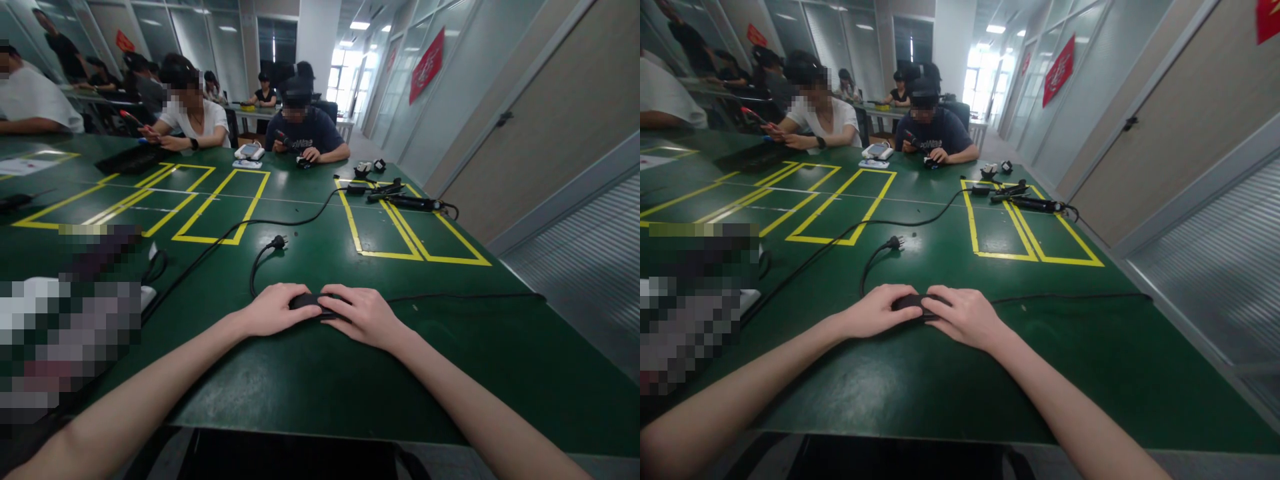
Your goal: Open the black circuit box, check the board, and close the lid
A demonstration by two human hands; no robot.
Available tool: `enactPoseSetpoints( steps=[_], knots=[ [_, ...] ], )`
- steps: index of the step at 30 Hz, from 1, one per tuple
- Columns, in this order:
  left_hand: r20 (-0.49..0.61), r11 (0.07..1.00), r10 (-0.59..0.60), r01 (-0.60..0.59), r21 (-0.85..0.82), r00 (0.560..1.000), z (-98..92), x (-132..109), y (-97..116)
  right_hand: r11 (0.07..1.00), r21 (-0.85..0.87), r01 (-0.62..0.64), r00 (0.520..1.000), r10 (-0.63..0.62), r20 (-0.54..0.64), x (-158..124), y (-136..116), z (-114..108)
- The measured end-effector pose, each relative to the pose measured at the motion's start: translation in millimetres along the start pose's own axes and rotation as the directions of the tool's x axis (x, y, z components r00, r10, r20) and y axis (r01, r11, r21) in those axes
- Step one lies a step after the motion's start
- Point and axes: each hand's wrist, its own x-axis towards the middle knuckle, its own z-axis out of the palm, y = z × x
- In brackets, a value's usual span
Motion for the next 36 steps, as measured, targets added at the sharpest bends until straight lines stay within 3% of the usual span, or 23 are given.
enactPoseSetpoints(
  steps=[6, 9, 14, 18, 20, 22, 24, 25, 27, 28, 30, 31, 34, 36],
  knots=[
    [-0.069, 0.965, 0.187, -0.170, 0.199, 0.980, 6.0, 0.4, -8.1, 0.917, 0.262, -0.301, 0.945, 0.249, 0.212, 4.7, -1.5, 0.9],
    [-0.074, 0.953, 0.208, -0.186, 0.238, 0.975, 3.2, 0.8, -6.9, 0.910, 0.268, -0.316, 0.940, 0.261, 0.221, 3.3, -1.3, 1.2],
    [-0.039, 0.922, 0.136, -0.113, 0.369, 0.990, -3.8, 0.2, -5.4, 0.906, 0.267, -0.328, 0.943, 0.297, 0.150, 1.2, 1.6, -1.8],
    [-0.019, 0.928, 0.134, -0.119, 0.354, 0.991, -2.1, -0.5, -8.5, 0.909, 0.307, -0.281, 0.956, 0.236, 0.175, 1.5, 0.3, -1.6],
    [-0.037, 0.937, 0.156, -0.136, 0.323, 0.987, -1.6, -0.7, -9.5, 0.876, 0.380, -0.296, 0.954, 0.251, 0.164, 1.7, -0.2, -0.4],
    [-0.125, 0.937, 0.223, -0.177, 0.303, 0.967, -3.2, -1.1, -9.7, 0.789, 0.501, -0.356, 0.932, 0.341, 0.126, 1.4, 2.7, -0.1],
    [-0.277, 0.924, 0.316, -0.228, 0.308, 0.907, -6.2, -1.8, -9.9, 0.654, 0.625, -0.427, 0.868, 0.490, 0.080, 0.2, 11.3, -2.1],
    [-0.347, 0.914, 0.357, -0.248, 0.321, 0.867, -7.6, -2.3, -10.3, 0.578, 0.675, -0.459, 0.814, 0.577, 0.060, -0.8, 17.6, -4.4],
    [-0.434, 0.902, 0.399, -0.262, 0.342, 0.808, -9.2, -3.2, -11.7, 0.425, 0.756, -0.498, 0.663, 0.748, 0.017, -3.6, 33.0, -11.7],
    [-0.441, 0.901, 0.404, -0.267, 0.342, 0.801, -9.0, -3.4, -12.9, 0.351, 0.787, -0.507, 0.570, 0.822, 0.001, -5.2, 41.2, -17.0],
    [-0.402, 0.905, 0.399, -0.283, 0.318, 0.824, -6.8, -3.1, -15.7, 0.227, 0.853, -0.469, 0.406, 0.914, -0.020, -8.8, 56.5, -30.4],
    [-0.368, 0.907, 0.396, -0.296, 0.298, 0.841, -5.1, -2.5, -17.1, 0.186, 0.883, -0.431, 0.358, 0.934, -0.022, -10.8, 63.3, -38.5],
    [-0.291, 0.915, 0.385, -0.322, 0.242, 0.876, -0.7, -0.3, -20.4, 0.121, 0.923, -0.365, 0.295, 0.955, -0.008, -19.5, 81.4, -65.2],
    [-0.269, 0.921, 0.376, -0.325, 0.215, 0.887, 0.4, 0.6, -21.2, 0.071, 0.912, -0.405, 0.234, 0.972, 0.029, -29.2, 93.2, -82.3]
  ],
)
